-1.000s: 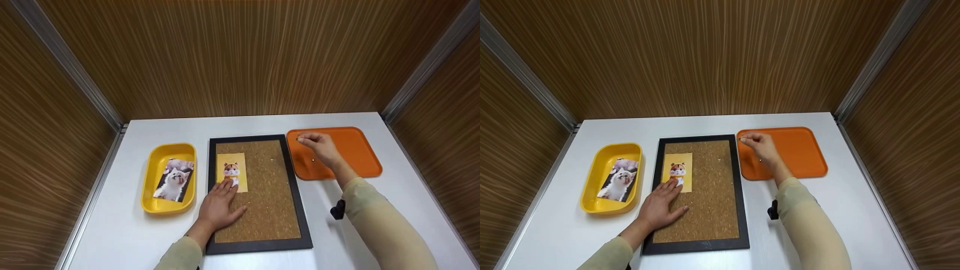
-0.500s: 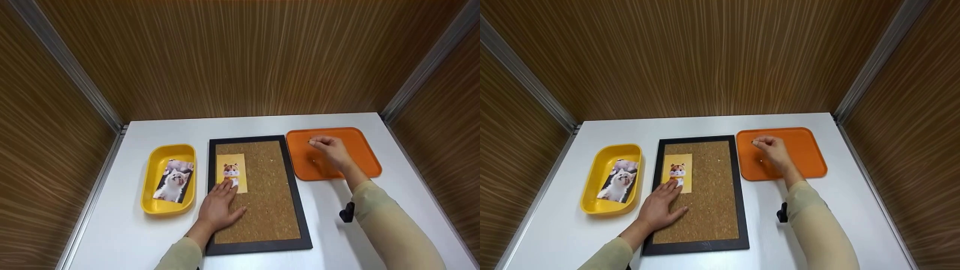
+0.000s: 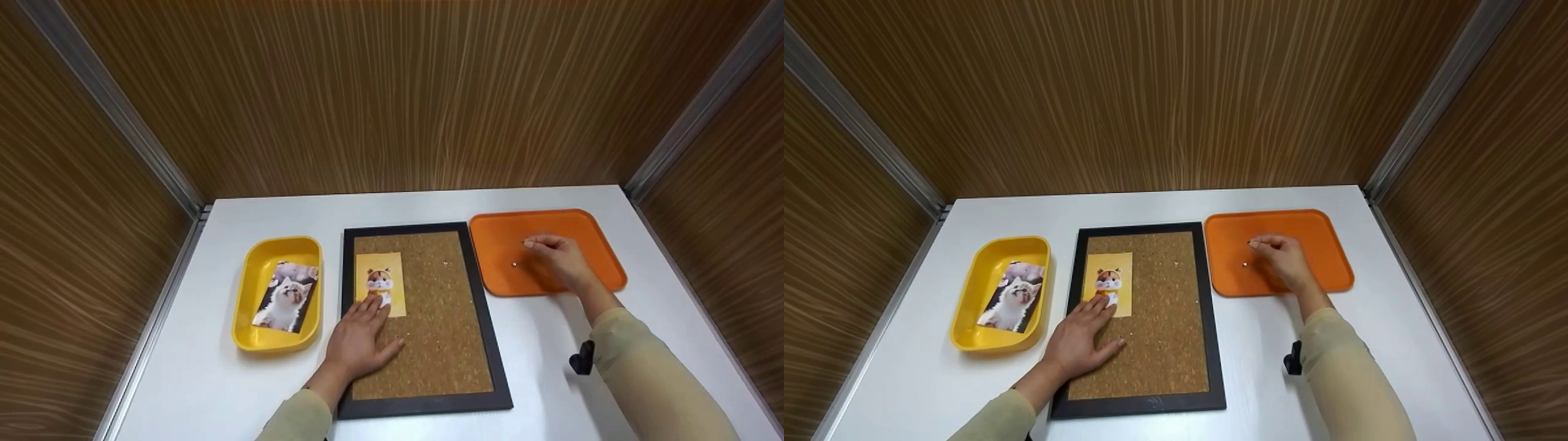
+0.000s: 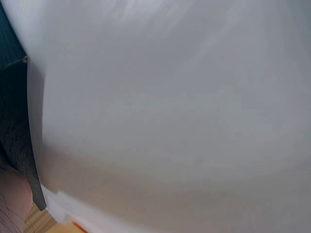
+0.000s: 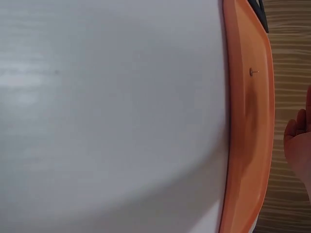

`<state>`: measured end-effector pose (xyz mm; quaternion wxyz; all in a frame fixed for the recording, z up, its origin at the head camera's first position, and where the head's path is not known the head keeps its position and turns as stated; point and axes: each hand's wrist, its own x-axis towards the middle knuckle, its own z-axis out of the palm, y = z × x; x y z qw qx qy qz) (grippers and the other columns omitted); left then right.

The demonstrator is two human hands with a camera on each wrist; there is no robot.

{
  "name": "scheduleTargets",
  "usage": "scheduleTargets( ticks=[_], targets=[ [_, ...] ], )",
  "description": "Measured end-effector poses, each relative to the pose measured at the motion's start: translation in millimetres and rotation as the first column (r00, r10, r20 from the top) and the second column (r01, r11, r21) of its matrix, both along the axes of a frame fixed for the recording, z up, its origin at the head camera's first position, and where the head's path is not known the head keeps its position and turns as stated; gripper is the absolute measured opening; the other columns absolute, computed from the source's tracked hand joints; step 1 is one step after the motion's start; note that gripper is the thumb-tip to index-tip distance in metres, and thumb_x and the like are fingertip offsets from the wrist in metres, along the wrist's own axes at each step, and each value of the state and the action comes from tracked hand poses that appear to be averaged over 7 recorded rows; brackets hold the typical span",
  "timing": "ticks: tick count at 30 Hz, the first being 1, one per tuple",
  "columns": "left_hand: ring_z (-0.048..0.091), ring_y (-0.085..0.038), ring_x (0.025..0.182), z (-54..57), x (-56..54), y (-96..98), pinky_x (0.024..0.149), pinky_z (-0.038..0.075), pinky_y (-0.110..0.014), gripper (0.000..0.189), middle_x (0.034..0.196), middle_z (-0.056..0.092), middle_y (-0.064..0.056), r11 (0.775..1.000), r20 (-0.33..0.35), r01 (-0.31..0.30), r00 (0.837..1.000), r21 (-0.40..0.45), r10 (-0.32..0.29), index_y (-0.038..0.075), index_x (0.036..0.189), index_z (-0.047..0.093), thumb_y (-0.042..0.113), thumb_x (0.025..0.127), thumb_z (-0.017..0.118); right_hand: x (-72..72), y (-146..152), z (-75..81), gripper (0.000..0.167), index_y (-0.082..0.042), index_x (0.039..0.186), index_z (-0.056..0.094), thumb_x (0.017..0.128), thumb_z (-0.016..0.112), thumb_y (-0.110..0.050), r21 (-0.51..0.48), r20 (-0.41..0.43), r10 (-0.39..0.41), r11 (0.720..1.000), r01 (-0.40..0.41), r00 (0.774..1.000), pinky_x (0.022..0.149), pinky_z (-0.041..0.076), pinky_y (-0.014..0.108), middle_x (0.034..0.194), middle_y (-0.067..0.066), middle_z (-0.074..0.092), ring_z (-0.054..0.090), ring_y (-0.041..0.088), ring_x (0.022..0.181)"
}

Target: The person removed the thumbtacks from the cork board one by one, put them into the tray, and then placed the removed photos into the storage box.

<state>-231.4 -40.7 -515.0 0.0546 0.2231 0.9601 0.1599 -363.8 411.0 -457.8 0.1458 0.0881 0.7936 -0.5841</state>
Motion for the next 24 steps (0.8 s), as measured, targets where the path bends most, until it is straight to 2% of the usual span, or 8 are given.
scheduleTargets(
  ticks=[3,7,11,15,17,19,24],
  targets=[
    [0.040,-0.027,0.154,-0.6,-0.2,0.2,0.128,0.026,-0.045,0.082,0.163,0.047,-0.011,1.000,-0.002,0.002,1.000,-0.002,-0.002,0.011,0.157,0.054,0.071,0.100,0.050,3.2,6.2,-4.0,0.042,0.006,0.135,0.067,0.107,0.067,-0.025,0.029,0.018,-0.004,1.000,0.004,1.000,0.106,0.053,0.030,0.131,0.011,0.070,0.057,0.034,0.123],
    [0.039,-0.026,0.154,-0.9,-0.4,0.3,0.129,0.026,-0.045,0.083,0.164,0.047,-0.011,1.000,-0.006,0.001,1.000,-0.011,-0.002,0.012,0.157,0.053,0.072,0.100,0.049,4.2,17.0,-18.9,0.044,0.005,0.132,0.070,0.105,0.070,-0.029,0.054,-0.027,-0.007,0.998,0.009,1.000,0.097,0.052,0.018,0.120,-0.002,0.075,0.062,0.015,0.113],
    [0.039,-0.027,0.154,-0.9,-0.2,0.3,0.128,0.027,-0.045,0.083,0.164,0.047,-0.011,1.000,-0.009,-0.001,1.000,-0.014,0.001,0.012,0.157,0.053,0.072,0.100,0.049,5.3,24.0,-28.7,0.044,0.006,0.129,0.071,0.104,0.072,-0.030,0.064,-0.062,-0.009,0.998,0.013,0.998,0.093,0.053,0.015,0.111,-0.009,0.075,0.063,0.007,0.105],
    [0.038,-0.027,0.155,-0.8,0.3,0.0,0.128,0.027,-0.045,0.083,0.164,0.047,-0.010,1.000,-0.007,-0.004,1.000,-0.014,0.004,0.012,0.157,0.053,0.072,0.100,0.049,7.9,27.8,-30.5,0.045,0.003,0.129,0.072,0.103,0.071,-0.034,0.090,-0.037,-0.008,0.996,0.012,0.999,0.093,0.053,0.014,0.114,-0.009,0.074,0.062,0.009,0.106],
    [0.038,-0.027,0.155,-0.9,0.4,-0.1,0.128,0.027,-0.045,0.083,0.163,0.047,-0.010,1.000,-0.008,-0.005,1.000,-0.015,0.005,0.012,0.157,0.053,0.072,0.100,0.049,9.3,29.7,-31.0,0.046,0.002,0.132,0.071,0.104,0.070,-0.035,0.092,-0.011,-0.005,0.996,0.006,1.000,0.095,0.053,0.015,0.120,-0.004,0.073,0.061,0.013,0.111],
    [0.038,-0.027,0.155,-1.1,0.2,-0.1,0.128,0.027,-0.045,0.083,0.164,0.047,-0.010,1.000,-0.011,-0.004,1.000,-0.019,0.004,0.012,0.157,0.053,0.072,0.100,0.049,12.2,27.4,-24.0,0.045,0.003,0.134,0.069,0.106,0.068,-0.032,0.084,0.023,-0.005,0.996,0.003,1.000,0.097,0.052,0.017,0.123,0.000,0.072,0.060,0.018,0.115],
    [0.038,-0.027,0.155,-1.3,0.1,-0.1,0.128,0.027,-0.045,0.083,0.164,0.046,-0.010,1.000,-0.014,-0.001,1.000,-0.022,0.000,0.012,0.157,0.053,0.072,0.100,0.049,14.9,28.5,-25.9,0.045,0.001,0.137,0.068,0.107,0.066,-0.033,0.088,0.070,-0.013,0.996,0.006,0.997,0.099,0.051,0.019,0.132,0.009,0.069,0.058,0.023,0.119]
  ],
)
